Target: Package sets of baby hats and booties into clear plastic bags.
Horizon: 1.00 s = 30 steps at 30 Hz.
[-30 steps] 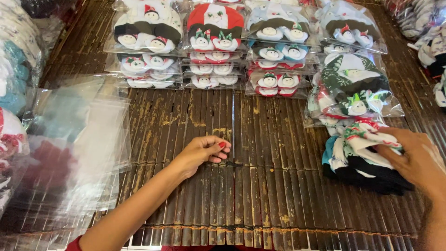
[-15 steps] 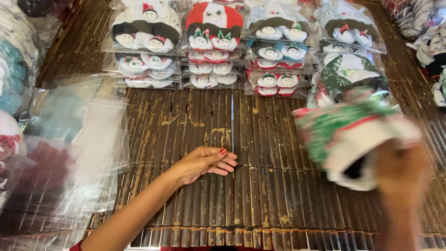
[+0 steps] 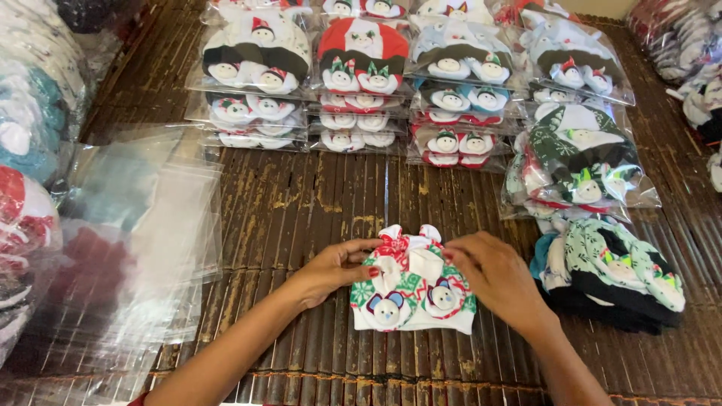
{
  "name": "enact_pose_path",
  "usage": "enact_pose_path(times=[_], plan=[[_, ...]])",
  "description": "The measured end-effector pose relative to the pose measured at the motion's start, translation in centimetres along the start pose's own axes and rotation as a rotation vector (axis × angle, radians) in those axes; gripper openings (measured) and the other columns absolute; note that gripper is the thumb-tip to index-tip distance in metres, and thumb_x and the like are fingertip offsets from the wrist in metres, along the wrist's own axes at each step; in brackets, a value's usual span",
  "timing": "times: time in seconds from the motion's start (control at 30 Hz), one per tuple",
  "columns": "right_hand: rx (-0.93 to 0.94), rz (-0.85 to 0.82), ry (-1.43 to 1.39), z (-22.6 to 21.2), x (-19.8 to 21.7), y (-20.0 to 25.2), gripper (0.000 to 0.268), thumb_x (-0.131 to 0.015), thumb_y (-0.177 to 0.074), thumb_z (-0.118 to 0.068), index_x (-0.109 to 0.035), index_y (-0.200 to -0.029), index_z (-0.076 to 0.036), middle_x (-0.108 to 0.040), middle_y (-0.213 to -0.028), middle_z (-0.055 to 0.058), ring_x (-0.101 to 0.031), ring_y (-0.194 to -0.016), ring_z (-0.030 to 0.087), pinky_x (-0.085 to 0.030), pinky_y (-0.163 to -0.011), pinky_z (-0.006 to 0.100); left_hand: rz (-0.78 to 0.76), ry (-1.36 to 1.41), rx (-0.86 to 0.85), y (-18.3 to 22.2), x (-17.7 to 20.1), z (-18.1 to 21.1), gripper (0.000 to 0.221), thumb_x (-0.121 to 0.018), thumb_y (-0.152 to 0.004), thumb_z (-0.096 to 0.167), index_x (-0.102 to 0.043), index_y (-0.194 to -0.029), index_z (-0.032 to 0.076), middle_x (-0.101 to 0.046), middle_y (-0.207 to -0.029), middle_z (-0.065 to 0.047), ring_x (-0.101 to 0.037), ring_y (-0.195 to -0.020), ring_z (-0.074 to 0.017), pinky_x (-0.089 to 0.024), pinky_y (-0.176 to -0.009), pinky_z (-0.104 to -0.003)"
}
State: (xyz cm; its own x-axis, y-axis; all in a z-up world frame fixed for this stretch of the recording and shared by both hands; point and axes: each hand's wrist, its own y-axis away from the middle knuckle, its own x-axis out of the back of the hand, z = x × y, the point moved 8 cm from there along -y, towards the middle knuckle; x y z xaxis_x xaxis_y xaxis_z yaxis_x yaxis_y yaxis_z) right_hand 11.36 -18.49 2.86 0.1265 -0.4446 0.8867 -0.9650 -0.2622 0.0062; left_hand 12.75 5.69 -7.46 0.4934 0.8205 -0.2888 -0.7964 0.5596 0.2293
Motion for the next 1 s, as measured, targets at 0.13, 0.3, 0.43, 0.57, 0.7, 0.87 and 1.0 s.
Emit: enact_pose_path(times=[0.13, 0.3, 0.43, 0.57, 0.7, 0.87, 1.0], plan=[[-0.066, -0.125, 0.038, 2.2, -3.4, -0.9, 0.049, -0.046, -0.103, -0.05, -0.074, -0.116, -0.012, -0.071, -0.099, 0.015, -0.073, -0.099, 0.036, -0.054, -0.084, 0.047, 0.067, 0.004, -0.1, 0.6, -0.6, 0.4, 0.074, -0.085, -0.078, 0.012, -0.055, -0.145, 0.005, -0.069, -0.12, -0.014, -0.062, -0.094, -0.0129, -0.057, -0.08, -0.026], [-0.145, -0.058, -0.833, 1.0, -5.1, -1.1, 0.042, -0.07, -0.094, -0.035, -0.063, -0.118, -0.001, -0.07, -0.094, 0.014, -0.069, -0.093, 0.026, -0.054, -0.088, 0.043, 0.1, -0.054, -0.23, 0.7, -0.9, 2.5, 0.079, -0.086, -0.075, 0.006, -0.053, -0.147, 0.008, -0.07, -0.119, -0.019, -0.062, -0.094, -0.0203, -0.057, -0.079, -0.032], [-0.123, 0.04, -0.937, 0.3, -4.0, -2.3, 0.04, -0.074, -0.093, -0.024, -0.053, -0.117, 0.001, -0.071, -0.103, 0.019, -0.069, -0.097, 0.029, -0.052, -0.091, 0.046, 0.204, -0.103, -0.309, 0.1, -0.2, 3.4, 0.077, -0.088, -0.074, 0.006, -0.055, -0.144, 0.008, -0.072, -0.115, -0.017, -0.064, -0.089, -0.0187, -0.058, -0.073, -0.03], [-0.041, 0.2, -0.66, -1.4, -2.3, -3.2, 0.045, -0.075, -0.093, -0.018, -0.052, -0.129, -0.003, -0.073, -0.113, 0.021, -0.069, -0.113, 0.03, -0.05, -0.099, 0.049, 0.379, -0.291, -0.242, -0.9, 1.9, 2.9, 0.067, -0.09, -0.075, 0.018, -0.064, -0.136, 0.01, -0.069, -0.103, -0.01, -0.062, -0.085, -0.016, -0.056, -0.07, -0.027], [-0.084, 0.209, -0.513, 2.0, -4.2, -5.6, 0.054, -0.074, -0.094, -0.022, -0.051, -0.139, -0.002, -0.07, -0.12, 0.025, -0.068, -0.114, 0.043, -0.053, -0.095, 0.054, 0.473, -0.41, -0.261, -2.0, 4.4, 3.0, 0.063, -0.089, -0.077, 0.018, -0.065, -0.136, 0.015, -0.071, -0.097, -0.011, -0.067, -0.079, -0.0176, -0.057, -0.067, -0.029], [-0.13, 0.27, -0.515, 1.6, -1.8, -5.0, 0.06, -0.072, -0.093, -0.012, -0.047, -0.145, 0.003, -0.063, -0.128, 0.032, -0.064, -0.116, 0.048, -0.053, -0.096, 0.055, 0.468, -0.348, -0.354, -0.6, 3.9, 4.7, 0.056, -0.079, -0.087, 0.014, -0.06, -0.139, 0.008, -0.067, -0.108, -0.019, -0.067, -0.09, -0.0227, -0.058, -0.074, -0.034], [-0.086, 0.343, -0.369, 3.3, -0.8, -3.9, 0.02, -0.071, -0.094, -0.01, -0.077, -0.114, -0.013, -0.074, -0.087, 0.01, -0.072, -0.076, 0.028, -0.057, -0.067, 0.038, 0.421, -0.413, -0.429, 0.2, 2.7, 5.8, 0.053, -0.078, -0.087, 0.009, -0.061, -0.137, 0.007, -0.064, -0.118, -0.019, -0.068, -0.103, -0.0289, -0.06, -0.079, -0.037]])
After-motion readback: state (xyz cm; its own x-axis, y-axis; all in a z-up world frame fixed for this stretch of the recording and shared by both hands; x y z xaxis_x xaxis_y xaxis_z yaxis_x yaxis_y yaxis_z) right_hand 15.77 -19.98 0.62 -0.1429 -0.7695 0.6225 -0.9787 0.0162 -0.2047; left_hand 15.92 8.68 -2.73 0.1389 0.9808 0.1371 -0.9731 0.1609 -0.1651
